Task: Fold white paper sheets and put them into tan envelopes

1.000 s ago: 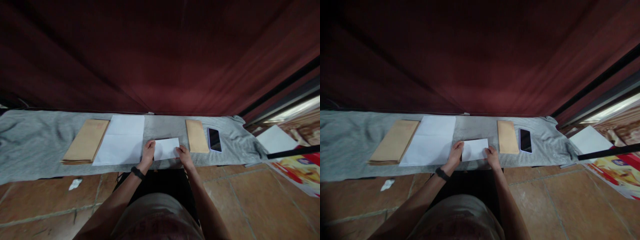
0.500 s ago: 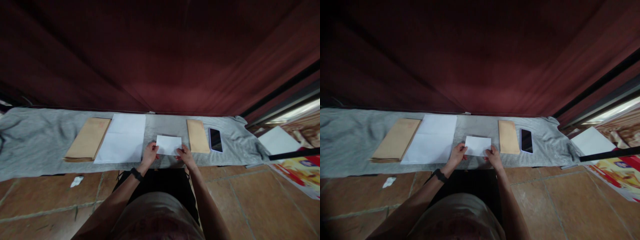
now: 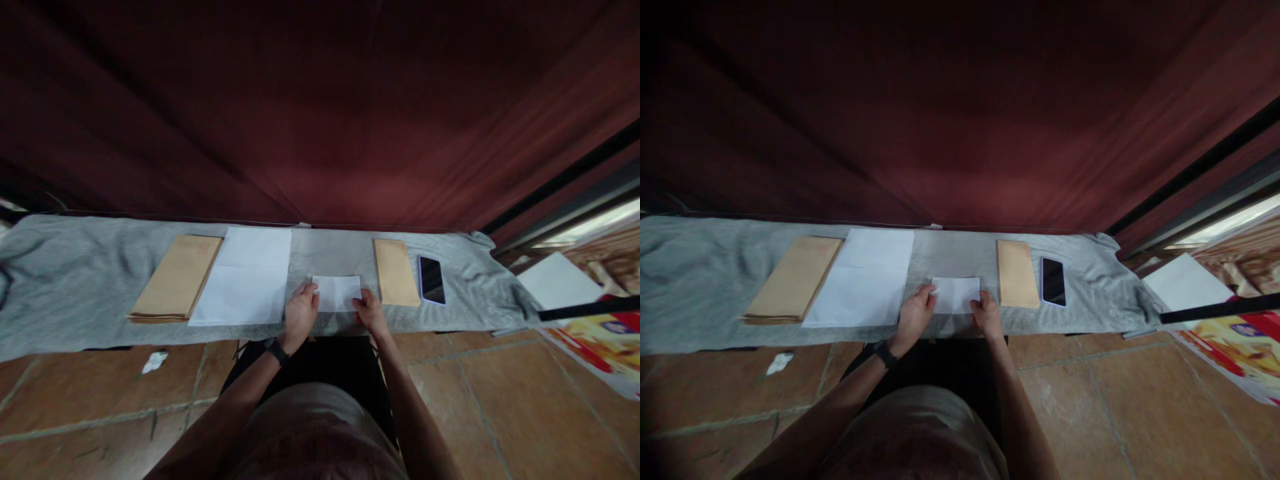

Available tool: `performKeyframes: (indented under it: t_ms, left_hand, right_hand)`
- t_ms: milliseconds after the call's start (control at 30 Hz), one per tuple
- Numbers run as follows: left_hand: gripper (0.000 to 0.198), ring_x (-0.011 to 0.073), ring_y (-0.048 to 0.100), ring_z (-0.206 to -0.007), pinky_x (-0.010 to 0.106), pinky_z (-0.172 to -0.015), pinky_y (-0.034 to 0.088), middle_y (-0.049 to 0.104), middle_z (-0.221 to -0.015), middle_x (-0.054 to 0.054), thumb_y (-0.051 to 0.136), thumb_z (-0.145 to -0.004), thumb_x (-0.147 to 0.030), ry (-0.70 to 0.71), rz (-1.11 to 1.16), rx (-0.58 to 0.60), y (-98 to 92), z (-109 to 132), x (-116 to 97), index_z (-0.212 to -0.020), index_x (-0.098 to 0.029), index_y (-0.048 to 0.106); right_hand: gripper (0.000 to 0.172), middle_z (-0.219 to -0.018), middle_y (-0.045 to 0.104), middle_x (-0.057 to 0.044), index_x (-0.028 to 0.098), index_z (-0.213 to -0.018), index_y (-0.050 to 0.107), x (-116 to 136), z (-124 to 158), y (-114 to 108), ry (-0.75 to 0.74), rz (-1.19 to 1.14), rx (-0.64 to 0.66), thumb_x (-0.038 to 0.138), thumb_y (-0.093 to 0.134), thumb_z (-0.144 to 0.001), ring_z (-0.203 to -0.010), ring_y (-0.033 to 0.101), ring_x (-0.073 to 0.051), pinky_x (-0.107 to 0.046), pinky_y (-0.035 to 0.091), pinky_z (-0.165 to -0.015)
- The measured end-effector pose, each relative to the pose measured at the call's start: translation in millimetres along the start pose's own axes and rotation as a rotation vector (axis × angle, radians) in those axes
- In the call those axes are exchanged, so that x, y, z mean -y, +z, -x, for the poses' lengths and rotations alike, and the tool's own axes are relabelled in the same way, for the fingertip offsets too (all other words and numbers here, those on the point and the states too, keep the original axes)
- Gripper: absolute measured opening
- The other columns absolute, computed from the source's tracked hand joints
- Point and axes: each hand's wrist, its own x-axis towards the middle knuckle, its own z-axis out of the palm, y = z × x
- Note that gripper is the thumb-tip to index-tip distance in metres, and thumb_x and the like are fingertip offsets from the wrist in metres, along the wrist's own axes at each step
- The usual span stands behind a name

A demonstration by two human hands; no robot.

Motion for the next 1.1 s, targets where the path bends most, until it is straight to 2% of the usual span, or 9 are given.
performKeyframes:
  t_ms: [100,167,233,367,667,800,933,1000,1100]
  left_hand:
    - [0.037,0.0282,0.055,-0.13,0.043,-0.11,0.043,0.061,-0.137,0.014,0.046,-0.099,-0.026,0.241,-0.089,-0.01,8.1,0,-7,-0.133,-0.015,0.058]
    - [0.046,0.0301,0.041,-0.144,0.047,-0.118,0.034,0.049,-0.151,0.016,0.046,-0.1,-0.032,0.333,-0.142,0.007,16.9,0,-10,-0.142,-0.012,0.051]
    - [0.055,0.0308,0.031,-0.15,0.049,-0.121,0.028,0.04,-0.158,0.018,0.046,-0.1,-0.038,0.346,-0.187,0.037,25.7,1,-11,-0.147,-0.008,0.044]
    - [0.066,0.0296,0.025,-0.152,0.047,-0.123,0.025,0.034,-0.16,0.021,0.043,-0.101,-0.045,0.315,-0.243,0.057,34.8,5,-5,-0.151,-0.003,0.036]
    - [0.071,0.0294,0.026,-0.152,0.046,-0.123,0.027,0.035,-0.159,0.022,0.042,-0.1,-0.051,0.292,-0.287,-0.005,24.9,20,15,-0.151,-0.001,0.036]
    - [0.071,0.0305,0.027,-0.151,0.046,-0.123,0.027,0.034,-0.159,0.023,0.044,-0.1,-0.05,0.315,-0.297,-0.009,18.1,25,16,-0.15,0.0,0.037]
    - [0.067,0.0306,0.027,-0.151,0.049,-0.123,0.025,0.032,-0.161,0.018,0.046,-0.1,-0.049,0.375,-0.308,0.007,10.0,27,13,-0.151,-0.006,0.038]
    - [0.06,0.0285,0.027,-0.151,0.049,-0.124,0.024,0.031,-0.162,0.016,0.047,-0.101,-0.041,0.43,-0.327,0.025,5.1,26,11,-0.151,-0.01,0.038]
    - [0.052,0.0243,0.03,-0.151,0.045,-0.123,0.026,0.033,-0.162,0.013,0.044,-0.099,-0.018,0.49,-0.379,0.04,-3.4,25,8,-0.151,-0.014,0.04]
  right_hand:
    - [0.031,-0.056,0.057,0.006,0.019,-0.109,0.06,1,1,0,-0.011,0.006,-0.001,0.033,0.055,-0.082,-0.042,0.054,-0.015,-0.025,0.041,-0.041]
    - [0.031,-0.055,0.057,0.005,0.019,-0.108,0.06,2,1,-1,-0.014,0.005,-0.002,0.032,0.056,-0.081,-0.042,0.054,-0.015,-0.025,0.041,-0.041]
    - [0.031,-0.057,0.058,0.005,0.019,-0.108,0.06,2,1,-1,-0.013,0.001,-0.001,0.033,0.056,-0.081,-0.043,0.055,-0.015,-0.025,0.042,-0.041]
    - [0.026,-0.06,0.059,0.004,0.02,-0.1,0.061,-2,1,0,-0.011,-0.022,0.004,0.036,0.056,-0.08,-0.044,0.055,-0.015,-0.025,0.043,-0.041]
    - [0.025,-0.058,0.054,0.005,0.021,-0.081,0.061,-7,-2,-1,0.0,-0.098,0.004,0.046,0.063,-0.075,-0.045,0.053,-0.013,-0.025,0.045,-0.042]
    - [0.036,-0.064,0.056,0.005,0.021,-0.094,0.063,-8,1,-2,0.0,-0.139,-0.008,0.052,0.065,-0.074,-0.046,0.053,-0.013,-0.026,0.046,-0.042]
    - [0.061,-0.078,0.065,0.002,0.021,-0.119,0.06,-8,4,-6,-0.014,-0.245,-0.011,0.058,0.069,-0.072,-0.048,0.053,-0.012,-0.028,0.049,-0.046]
    - [0.072,-0.083,0.068,0.0,0.021,-0.128,0.057,-8,6,-8,-0.022,-0.326,-0.025,0.057,0.075,-0.068,-0.05,0.053,-0.012,-0.028,0.05,-0.047]
    - [0.078,-0.084,0.07,-0.001,0.02,-0.132,0.058,-7,10,-10,-0.032,-0.373,-0.01,0.055,0.08,-0.066,-0.053,0.052,-0.012,-0.027,0.049,-0.047]
